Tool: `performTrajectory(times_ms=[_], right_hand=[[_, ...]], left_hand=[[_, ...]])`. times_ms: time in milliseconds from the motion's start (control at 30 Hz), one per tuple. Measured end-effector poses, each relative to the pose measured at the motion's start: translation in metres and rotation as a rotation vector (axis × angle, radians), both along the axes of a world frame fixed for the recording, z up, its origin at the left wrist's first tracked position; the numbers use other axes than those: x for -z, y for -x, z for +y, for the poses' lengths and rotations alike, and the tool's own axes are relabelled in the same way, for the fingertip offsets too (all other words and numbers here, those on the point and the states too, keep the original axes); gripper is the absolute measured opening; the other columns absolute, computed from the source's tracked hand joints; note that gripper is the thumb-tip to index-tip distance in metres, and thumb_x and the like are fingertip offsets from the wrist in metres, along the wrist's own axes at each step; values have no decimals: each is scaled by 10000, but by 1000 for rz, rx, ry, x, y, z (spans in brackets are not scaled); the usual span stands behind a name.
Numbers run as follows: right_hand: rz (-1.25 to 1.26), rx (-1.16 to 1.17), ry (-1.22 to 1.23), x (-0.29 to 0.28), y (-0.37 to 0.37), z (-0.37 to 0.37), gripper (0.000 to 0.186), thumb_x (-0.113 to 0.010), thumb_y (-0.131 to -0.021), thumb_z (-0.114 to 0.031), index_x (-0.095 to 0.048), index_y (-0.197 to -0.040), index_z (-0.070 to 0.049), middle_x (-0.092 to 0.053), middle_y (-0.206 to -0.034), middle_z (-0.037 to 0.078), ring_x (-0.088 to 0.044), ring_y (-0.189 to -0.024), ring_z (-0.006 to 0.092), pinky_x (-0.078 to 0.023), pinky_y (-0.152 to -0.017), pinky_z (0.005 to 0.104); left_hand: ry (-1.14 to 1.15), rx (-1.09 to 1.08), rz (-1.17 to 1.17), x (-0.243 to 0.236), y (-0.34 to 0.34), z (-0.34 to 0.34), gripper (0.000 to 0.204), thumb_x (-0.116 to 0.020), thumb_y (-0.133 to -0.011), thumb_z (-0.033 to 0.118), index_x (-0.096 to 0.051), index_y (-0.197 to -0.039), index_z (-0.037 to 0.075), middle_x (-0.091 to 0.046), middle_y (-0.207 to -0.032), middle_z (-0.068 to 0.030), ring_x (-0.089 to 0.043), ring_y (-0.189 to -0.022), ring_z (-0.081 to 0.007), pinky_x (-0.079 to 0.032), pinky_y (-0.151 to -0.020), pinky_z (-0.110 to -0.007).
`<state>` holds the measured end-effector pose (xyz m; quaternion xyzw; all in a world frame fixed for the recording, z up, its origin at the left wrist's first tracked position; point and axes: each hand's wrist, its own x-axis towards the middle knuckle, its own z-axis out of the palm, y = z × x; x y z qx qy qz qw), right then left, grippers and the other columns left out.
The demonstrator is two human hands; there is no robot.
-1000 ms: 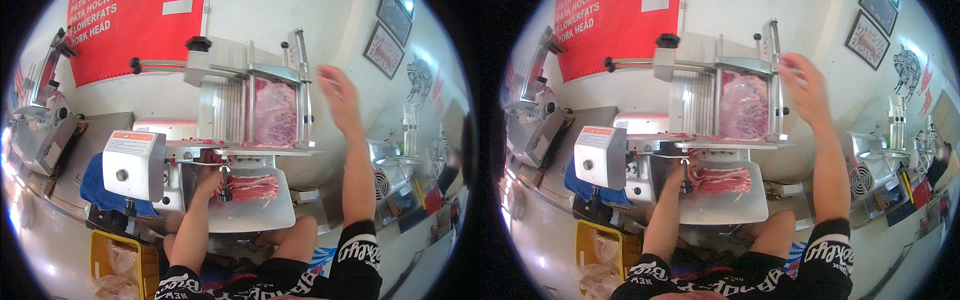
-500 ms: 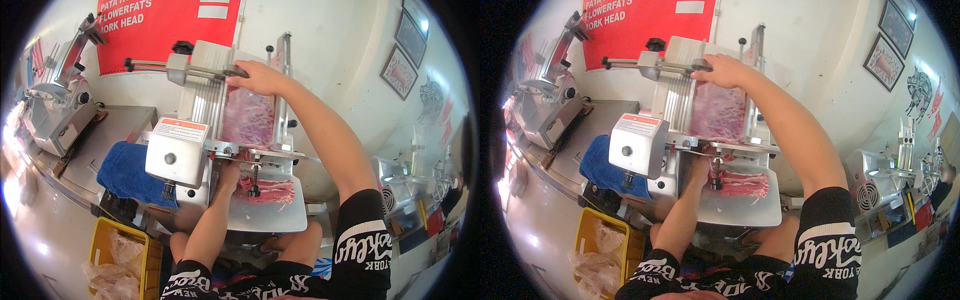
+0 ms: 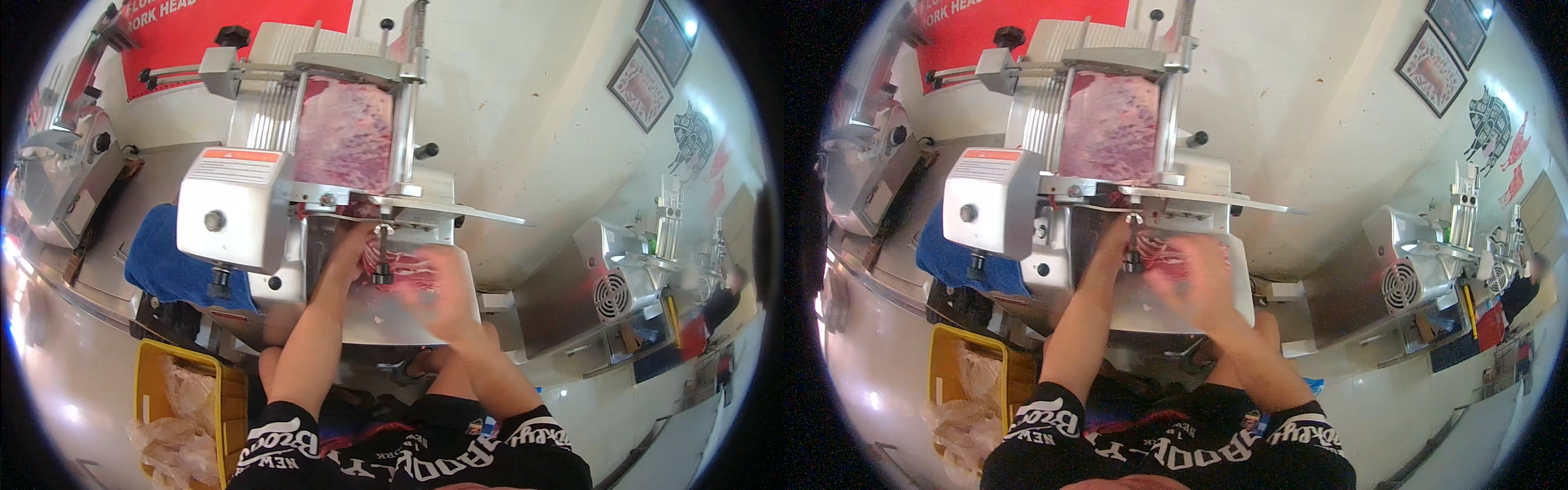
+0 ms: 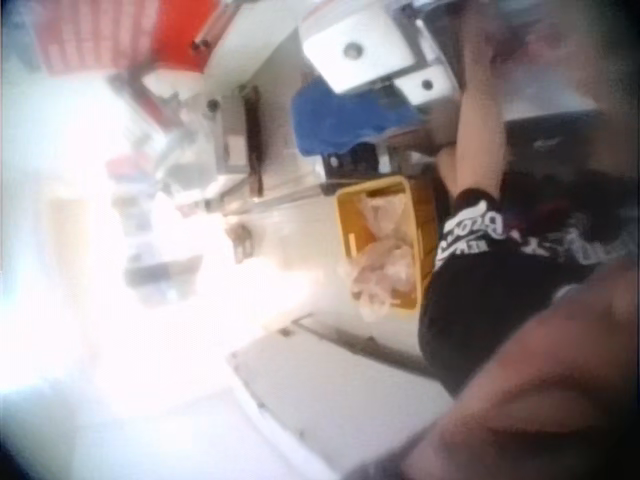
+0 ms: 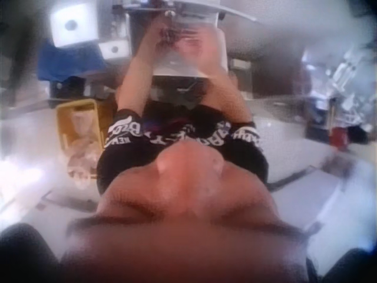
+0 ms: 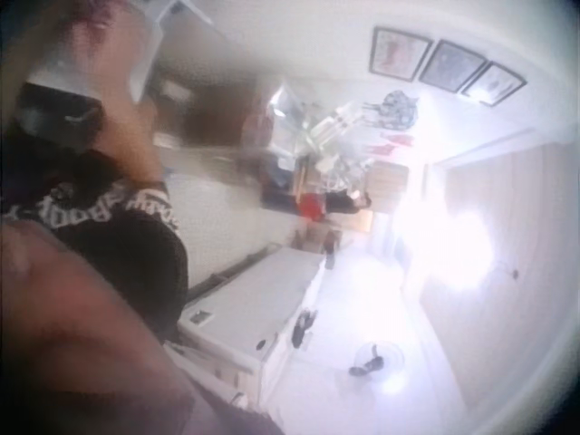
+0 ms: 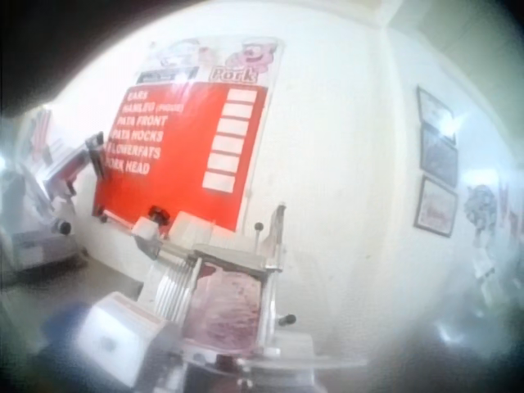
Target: The person sits on the floor and uses a meat slicer to cut a large piece of meat into thin slices. They repeatedly feed the meat through the slicer, collect the slices, and place them into a plastic bag.
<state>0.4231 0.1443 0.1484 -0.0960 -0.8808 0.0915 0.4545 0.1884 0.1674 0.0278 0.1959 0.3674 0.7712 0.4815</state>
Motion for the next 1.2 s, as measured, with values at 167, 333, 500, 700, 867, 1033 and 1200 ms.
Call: performTrajectory(times_ms=[167,333,500,700,867,1033,1200], right_hand=[[-325,189,-137,51,60,10,469,-779,-737,-242,-633,-1133,-39,-650,-1152,175,-593,-1154,329,-439,-1022,497],[-649,96,8,63,77,43,553,-741,-650,-122,-621,-1181,-25,-603,-1313,192,-559,-1243,342,-431,-1072,470],[-312,32,163,58,74,51,867,-801,-678,-131,-417,-1444,-3,-472,-1440,268,-468,-1330,446,-395,-1132,496],[-230,-100,272,62,80,53,1096,-849,-675,-169,-209,-1543,26,-344,-1499,345,-347,-1402,515,-328,-1184,520],[-234,-94,161,69,87,53,914,-789,-739,-237,-348,-1508,-14,-436,-1440,295,-461,-1299,481,-400,-1087,523],[-132,-18,130,87,82,65,500,-726,-782,-221,-597,-1232,-45,-575,-1281,186,-560,-1168,407,-484,-936,516],[-310,-41,169,91,96,50,231,-644,-817,-219,-698,-989,-74,-638,-1136,126,-585,-1136,289,-470,-946,446]], left_hand=[[-39,-190,-102,-41,-17,-25,197,-653,-956,222,-626,-1118,112,-654,-962,-8,-625,-758,-120,-514,-622,-284],[-94,-258,-14,-12,15,-17,221,-677,-948,287,-635,-1100,131,-652,-965,15,-621,-921,-110,-502,-780,-270],[-55,-334,81,-25,-4,-23,245,-688,-942,317,-638,-1082,123,-653,-939,11,-612,-855,-93,-507,-711,-302],[16,-382,121,-25,-5,-32,266,-617,-993,298,-614,-1173,103,-649,-947,-14,-634,-844,-129,-520,-740,-294],[23,-284,45,8,13,-18,386,-604,-1013,397,-600,-1244,88,-647,-984,-39,-639,-951,-166,-519,-816,-295],[48,-205,192,-16,-17,-7,432,-676,-977,252,-583,-1351,57,-652,-1271,-77,-607,-1130,-218,-489,-994,-351],[101,-180,377,-31,1,-25,346,-648,-975,214,-626,-1274,42,-657,-1209,-72,-612,-1060,-188,-500,-901,-327]])
